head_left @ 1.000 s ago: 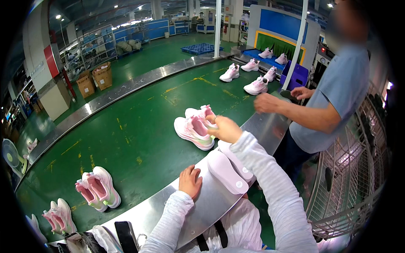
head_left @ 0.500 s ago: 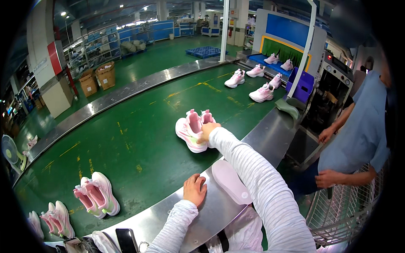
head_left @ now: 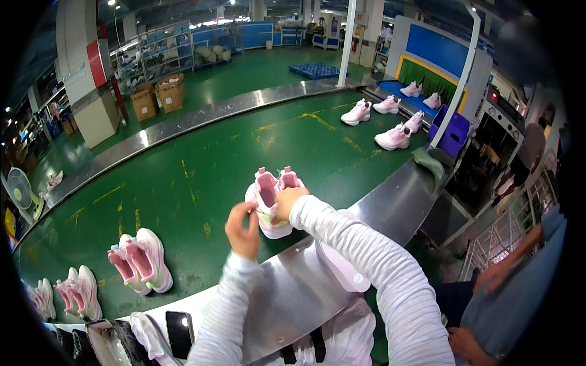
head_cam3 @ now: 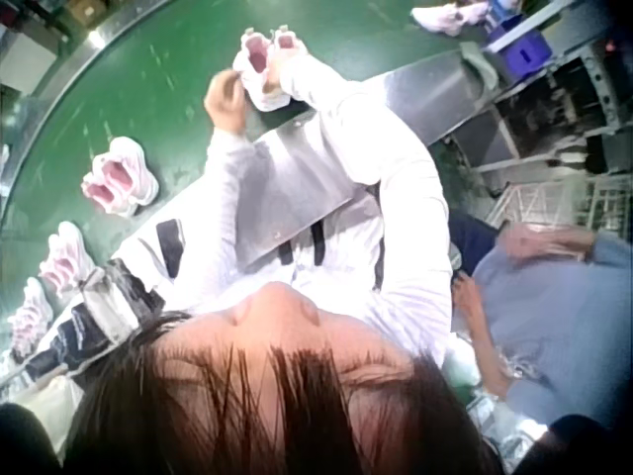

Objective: The person inserts pink plastic shoe trees into pink and white sneakers on a factory assembly line. They pick up the shoes from the conveyor belt, insert the trees, and place the shoes back on the belt for the next stage of production.

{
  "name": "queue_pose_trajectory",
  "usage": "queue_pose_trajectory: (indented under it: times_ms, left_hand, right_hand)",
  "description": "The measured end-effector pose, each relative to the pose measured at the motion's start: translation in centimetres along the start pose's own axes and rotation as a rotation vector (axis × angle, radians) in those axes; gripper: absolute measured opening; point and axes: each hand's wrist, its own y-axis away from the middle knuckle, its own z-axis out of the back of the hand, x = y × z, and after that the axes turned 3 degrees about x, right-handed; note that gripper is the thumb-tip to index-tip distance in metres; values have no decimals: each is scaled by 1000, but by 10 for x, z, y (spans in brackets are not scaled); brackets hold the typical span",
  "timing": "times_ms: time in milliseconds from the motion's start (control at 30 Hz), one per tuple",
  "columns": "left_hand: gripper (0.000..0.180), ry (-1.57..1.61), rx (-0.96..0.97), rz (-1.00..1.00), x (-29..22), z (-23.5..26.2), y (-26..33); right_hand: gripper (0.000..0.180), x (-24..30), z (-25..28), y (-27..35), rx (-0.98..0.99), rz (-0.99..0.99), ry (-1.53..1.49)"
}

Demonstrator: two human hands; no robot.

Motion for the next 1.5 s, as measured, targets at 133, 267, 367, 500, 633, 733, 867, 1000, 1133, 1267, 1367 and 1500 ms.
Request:
queue_pose_trajectory:
  times_ms: [133, 267, 367, 500, 633, 733, 867, 1000, 1133, 1267, 1367, 1500]
  left_hand:
    - [15, -364, 566, -178, 23, 11, -44]
    - [20, -713, 579, -307, 54, 9, -43]
    - [29, -751, 370, -344, 70, 6, -35]
    - [26, -799, 497, -172, 81, 3, -39]
    - [20, -935, 611, -173, 79, 3, -46]
    - [14, -984, 777, -65, 70, 5, -48]
    - [16, -949, 735, -103, 68, 5, -45]
    - [21, -569, 418, -451, 35, -16, -44]
    - [32, -905, 866, -281, 30, -44, -51]
    - [18, -810, 856, -44, 95, -49, -64]
    - [20, -606, 775, -87, 51, -29, -68]
    - [28, -321, 506, -384, -25, -20, -76]
  right_hand:
    - [42, 33, -26, 14, -127, 59, -81]
    - [39, 45, -29, 35, -130, 124, -84]
    - [39, 52, -39, 39, -155, 102, -152]
    - [37, 55, -55, 40, -228, 98, -175]
    - [37, 55, -60, 38, -231, 82, -184]
    - [36, 56, -66, 41, -273, 77, -142]
    - [36, 54, -69, 40, -306, 61, -134]
    - [37, 43, -72, 39, -314, 32, -131]
    - [34, 46, -76, 42, -449, 65, -158]
    - [32, 60, -82, 26, -382, 88, -160]
    - [23, 54, -81, 26, -402, 136, -148]
    - [19, 24, -56, 20, -440, 18, -226]
